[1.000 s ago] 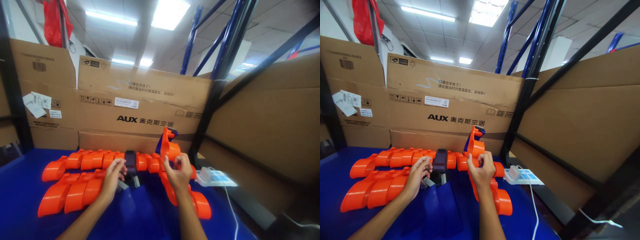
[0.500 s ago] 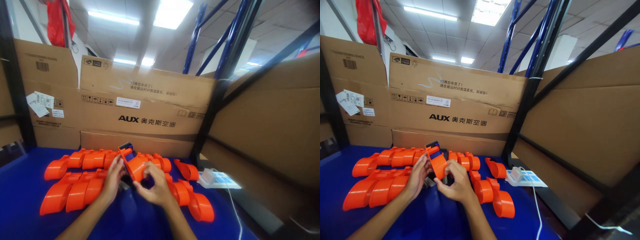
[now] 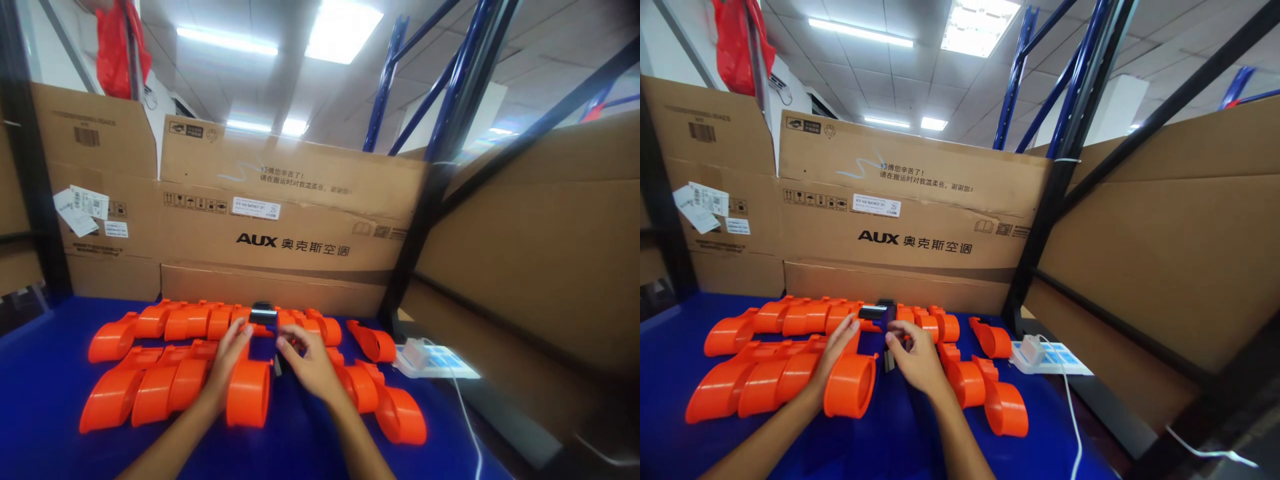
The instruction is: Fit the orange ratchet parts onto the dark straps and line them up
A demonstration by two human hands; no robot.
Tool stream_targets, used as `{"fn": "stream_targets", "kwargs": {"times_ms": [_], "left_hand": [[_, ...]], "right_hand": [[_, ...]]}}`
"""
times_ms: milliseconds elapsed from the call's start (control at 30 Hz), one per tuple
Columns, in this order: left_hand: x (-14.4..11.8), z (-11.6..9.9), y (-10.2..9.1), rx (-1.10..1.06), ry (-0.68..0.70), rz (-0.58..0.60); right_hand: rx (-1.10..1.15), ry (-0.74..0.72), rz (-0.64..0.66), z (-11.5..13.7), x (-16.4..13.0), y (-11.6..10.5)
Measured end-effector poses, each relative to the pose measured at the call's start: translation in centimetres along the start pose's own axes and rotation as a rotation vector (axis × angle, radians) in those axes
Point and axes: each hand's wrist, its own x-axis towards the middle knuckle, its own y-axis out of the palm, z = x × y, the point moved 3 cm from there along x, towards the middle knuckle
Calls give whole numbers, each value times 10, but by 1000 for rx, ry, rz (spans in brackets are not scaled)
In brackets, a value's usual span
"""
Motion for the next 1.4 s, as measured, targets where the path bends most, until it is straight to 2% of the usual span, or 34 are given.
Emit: {"fn": "stream_targets", "kwargs": {"times_ms": [67,133,300,467,800,1233,1400], "left_hand": [[0,-1,1,77,3,-19],[1,-4,4,128,32,-2],[2,-10,15,214,161,177],[1,-10,18,288,178,266],[1,-12,17,311,151,275],[4,-9,17,245,106,205],[3,-12,19,178,70,241]], "right_hand": [[-16,1,79,2,-1,5],[-17,3,102,3,-1,8],[-25,22,54,0,-2,13],[-126,23,26,-3,-3,15],[-200,-23,29,1,-2,14],[-95,29,17,0,-1,14],[-28,58,35,-1,-1,15]]}}
